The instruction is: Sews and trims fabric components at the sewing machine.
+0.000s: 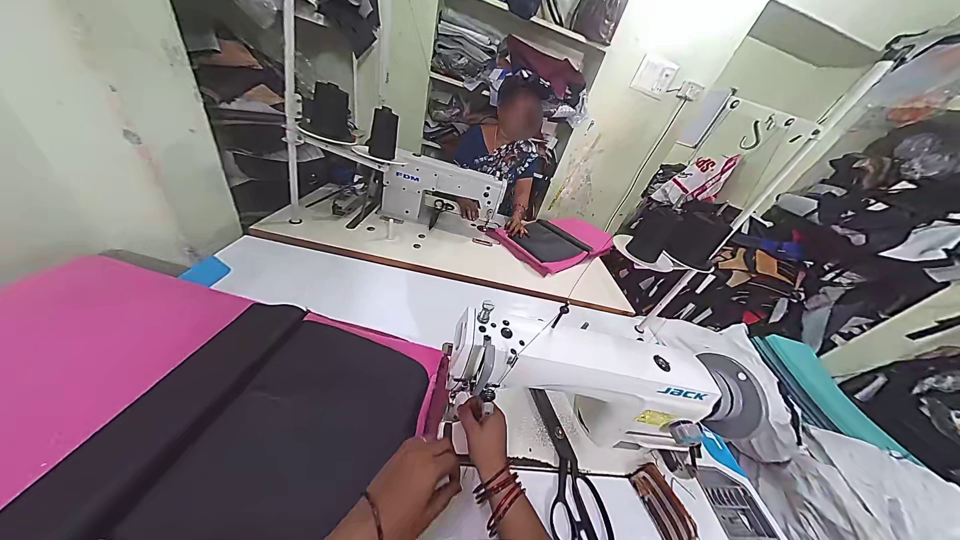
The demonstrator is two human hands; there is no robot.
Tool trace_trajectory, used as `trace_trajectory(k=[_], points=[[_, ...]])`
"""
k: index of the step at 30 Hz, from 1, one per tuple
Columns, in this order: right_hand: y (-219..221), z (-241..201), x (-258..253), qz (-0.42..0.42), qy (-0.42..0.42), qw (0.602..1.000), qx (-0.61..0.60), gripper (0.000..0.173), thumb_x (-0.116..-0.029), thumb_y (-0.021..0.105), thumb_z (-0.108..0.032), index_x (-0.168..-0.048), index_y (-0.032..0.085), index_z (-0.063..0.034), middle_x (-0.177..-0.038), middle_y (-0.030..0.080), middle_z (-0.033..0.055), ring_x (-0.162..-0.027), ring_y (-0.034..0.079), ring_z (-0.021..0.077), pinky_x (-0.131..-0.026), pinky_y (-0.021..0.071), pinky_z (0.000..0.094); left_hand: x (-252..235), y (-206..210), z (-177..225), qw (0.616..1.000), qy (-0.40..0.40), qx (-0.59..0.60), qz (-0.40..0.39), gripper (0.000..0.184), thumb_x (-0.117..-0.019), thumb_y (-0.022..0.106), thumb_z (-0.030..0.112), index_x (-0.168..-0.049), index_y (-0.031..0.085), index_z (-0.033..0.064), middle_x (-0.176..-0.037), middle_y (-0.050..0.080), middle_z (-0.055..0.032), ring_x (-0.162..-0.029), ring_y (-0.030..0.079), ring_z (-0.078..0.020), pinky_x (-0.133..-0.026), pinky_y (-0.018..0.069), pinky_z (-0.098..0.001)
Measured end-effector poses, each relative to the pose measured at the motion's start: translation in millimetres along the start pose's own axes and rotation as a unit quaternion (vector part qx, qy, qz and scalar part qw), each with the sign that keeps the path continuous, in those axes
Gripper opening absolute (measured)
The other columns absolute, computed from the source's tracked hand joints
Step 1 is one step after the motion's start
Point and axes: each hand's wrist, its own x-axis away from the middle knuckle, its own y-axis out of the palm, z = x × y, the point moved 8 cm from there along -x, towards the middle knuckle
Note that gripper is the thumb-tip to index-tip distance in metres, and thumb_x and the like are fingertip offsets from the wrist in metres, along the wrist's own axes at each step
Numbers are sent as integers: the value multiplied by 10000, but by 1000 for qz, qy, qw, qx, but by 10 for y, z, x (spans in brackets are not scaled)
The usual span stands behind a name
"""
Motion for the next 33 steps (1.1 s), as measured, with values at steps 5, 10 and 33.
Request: trace_trajectory(k=[5, 10, 33], points=[[-53, 48, 246, 11, -56, 998, -40, 130, -906, 650, -87, -842, 681, 22, -705, 608, 34, -642, 560, 86, -647, 482, 305, -18, -229, -348, 984, -159, -40, -63, 308, -1041, 549, 210, -1163, 709, -23, -1233, 677, -227, -1232, 607, -402, -1084, 425, -559], [-65, 19, 215, 6, -44, 999, 22, 185, -943, 669, -150, -877, 686, 22, -721, 612, 68, -655, 569, 148, -660, 484, 372, -55, -239, -443, 982, -172, -47, -67, 317, -1049, 535, 213, -1163, 710, -26, -1216, 681, -223, -1224, 606, -387, -1091, 417, -523], [105, -162, -51, -100, 40, 981, 165, 330, -1022, 597, -272, -1187, 684, 1, -1152, 699, 207, -1101, 673, 332, -989, 506, 517, -93, -118, -524, 979, -185, -66, -60, 316, -1031, 572, 234, -1159, 724, -12, -1225, 671, -223, -1223, 596, -392, -1091, 415, -526]])
